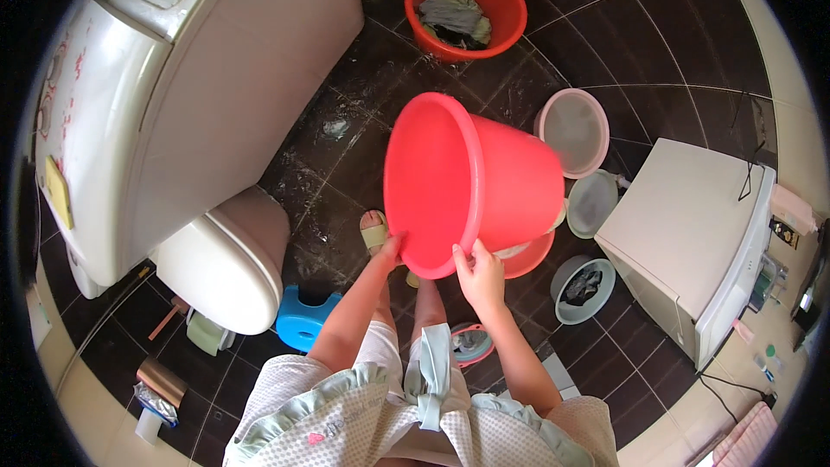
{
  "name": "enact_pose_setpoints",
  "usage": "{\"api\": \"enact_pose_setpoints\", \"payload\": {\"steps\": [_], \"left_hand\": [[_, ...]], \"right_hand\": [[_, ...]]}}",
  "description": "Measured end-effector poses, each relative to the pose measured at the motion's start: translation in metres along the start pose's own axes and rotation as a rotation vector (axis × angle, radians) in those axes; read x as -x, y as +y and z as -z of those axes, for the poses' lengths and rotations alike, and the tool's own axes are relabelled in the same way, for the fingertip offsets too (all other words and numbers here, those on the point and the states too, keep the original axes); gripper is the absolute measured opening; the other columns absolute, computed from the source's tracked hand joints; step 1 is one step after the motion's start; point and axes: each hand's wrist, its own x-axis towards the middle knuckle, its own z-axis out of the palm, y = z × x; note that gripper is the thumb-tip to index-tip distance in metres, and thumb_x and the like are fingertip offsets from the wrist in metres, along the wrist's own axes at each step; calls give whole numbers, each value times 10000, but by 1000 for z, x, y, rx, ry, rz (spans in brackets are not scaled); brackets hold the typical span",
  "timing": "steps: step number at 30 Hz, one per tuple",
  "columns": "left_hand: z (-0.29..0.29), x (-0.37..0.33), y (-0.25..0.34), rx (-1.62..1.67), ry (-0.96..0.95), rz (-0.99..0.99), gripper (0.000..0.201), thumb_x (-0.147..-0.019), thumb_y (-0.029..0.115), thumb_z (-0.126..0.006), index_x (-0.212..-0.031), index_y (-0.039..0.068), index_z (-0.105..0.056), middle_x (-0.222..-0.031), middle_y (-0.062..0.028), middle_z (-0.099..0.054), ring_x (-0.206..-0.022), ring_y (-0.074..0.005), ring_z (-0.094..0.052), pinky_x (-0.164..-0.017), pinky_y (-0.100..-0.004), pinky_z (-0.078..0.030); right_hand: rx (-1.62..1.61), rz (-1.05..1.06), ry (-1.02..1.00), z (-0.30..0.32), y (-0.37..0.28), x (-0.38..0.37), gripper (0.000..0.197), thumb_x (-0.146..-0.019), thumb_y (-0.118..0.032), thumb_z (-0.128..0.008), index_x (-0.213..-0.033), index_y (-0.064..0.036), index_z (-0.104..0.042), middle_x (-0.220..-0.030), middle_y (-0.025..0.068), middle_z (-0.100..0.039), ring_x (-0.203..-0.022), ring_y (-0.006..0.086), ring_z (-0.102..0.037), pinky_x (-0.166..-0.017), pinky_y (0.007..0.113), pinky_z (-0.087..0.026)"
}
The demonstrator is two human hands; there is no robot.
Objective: The person washes clothes by rinsing and wringing them in basins of water and placing them into a bucket. The person then empties water from the basins and washes a basin under running tap water in the sink.
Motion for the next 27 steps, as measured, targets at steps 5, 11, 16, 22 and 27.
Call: {"api": "enact_pose_setpoints", "payload": {"steps": [5,11,16,22,27], "left_hand": [[13,61,56,50,-108,145,468,-758,264,-564,-1165,177,-350,-1000,-66,-538,-846,-245,-568,-622,-425,-508],[57,82,103,-17,22,-7,463,-684,90,-606,-1090,142,-389,-992,-78,-532,-851,-247,-565,-655,-403,-504],[78,75,138,-19,-4,-125,469,-543,-99,-615,-921,106,-427,-868,-80,-562,-758,-232,-589,-608,-354,-509],[87,45,159,-149,-13,-190,492,-535,-152,-603,-914,111,-434,-921,-55,-550,-842,-223,-568,-705,-353,-501],[84,15,167,-133,-86,-349,481,-551,-155,-598,-911,120,-436,-925,-42,-550,-860,-216,-564,-704,-339,-501]], "right_hand": [[-192,-96,35,-3,9,-5,217,-733,-174,-626,-828,-3,-530,-571,102,-574,-511,191,-584,-472,302,-438],[-220,107,223,-50,83,-24,225,-691,-81,-640,-875,2,-540,-684,106,-588,-516,170,-568,-465,274,-449],[-796,-586,-48,-59,73,-18,281,-686,-79,-635,-945,-47,-530,-888,59,-576,-749,145,-573,-603,289,-478],[-988,-777,-95,-110,114,-25,372,-660,-24,-635,-1003,-78,-501,-918,35,-574,-842,152,-565,-714,285,-475],[-1050,-712,-30,-153,147,-64,440,-646,-6,-631,-1049,-106,-482,-901,24,-574,-805,142,-570,-703,269,-470]]}}
